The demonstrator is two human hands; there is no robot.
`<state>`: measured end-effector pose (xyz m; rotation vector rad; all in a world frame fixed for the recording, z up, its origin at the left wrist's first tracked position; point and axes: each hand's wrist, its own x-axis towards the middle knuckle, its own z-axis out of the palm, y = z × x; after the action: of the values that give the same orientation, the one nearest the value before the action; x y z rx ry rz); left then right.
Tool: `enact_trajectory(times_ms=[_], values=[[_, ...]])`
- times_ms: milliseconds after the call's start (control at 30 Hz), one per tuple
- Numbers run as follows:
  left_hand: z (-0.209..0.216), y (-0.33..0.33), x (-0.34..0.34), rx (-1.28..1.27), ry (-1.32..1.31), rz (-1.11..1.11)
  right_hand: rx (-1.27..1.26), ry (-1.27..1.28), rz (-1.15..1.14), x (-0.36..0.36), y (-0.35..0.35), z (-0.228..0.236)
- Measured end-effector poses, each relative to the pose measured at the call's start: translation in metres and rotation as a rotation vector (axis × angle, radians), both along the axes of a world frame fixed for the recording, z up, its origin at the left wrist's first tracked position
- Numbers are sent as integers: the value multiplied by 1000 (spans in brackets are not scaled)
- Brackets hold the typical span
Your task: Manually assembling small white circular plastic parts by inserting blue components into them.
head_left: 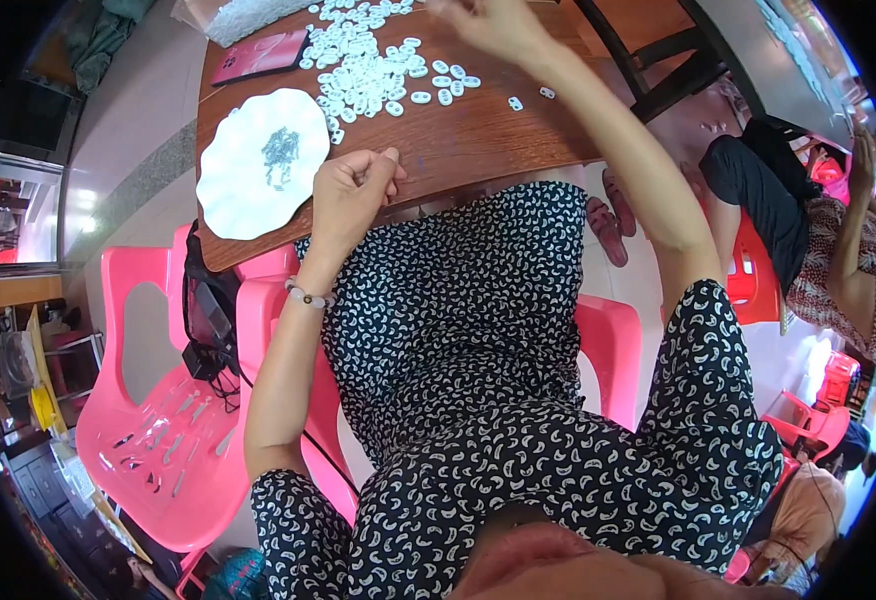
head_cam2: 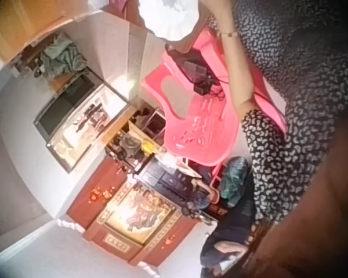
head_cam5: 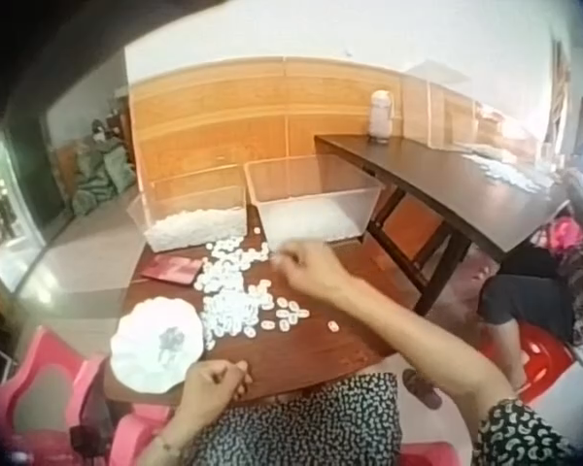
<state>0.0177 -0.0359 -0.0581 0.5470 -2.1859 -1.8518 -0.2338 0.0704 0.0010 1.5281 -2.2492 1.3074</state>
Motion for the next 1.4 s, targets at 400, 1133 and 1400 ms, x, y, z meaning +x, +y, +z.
enact_trajectory(times_ms=[400, 1133, 1400], values=[[1, 6, -4, -11, 29, -16, 215, 303, 129, 59, -11, -52], [-7, 5, -4, -55, 50, -24, 540, 238, 78, 67, -23, -24], [-7, 7, -6, -104, 64, -14, 528, 202, 71, 64, -25, -27]])
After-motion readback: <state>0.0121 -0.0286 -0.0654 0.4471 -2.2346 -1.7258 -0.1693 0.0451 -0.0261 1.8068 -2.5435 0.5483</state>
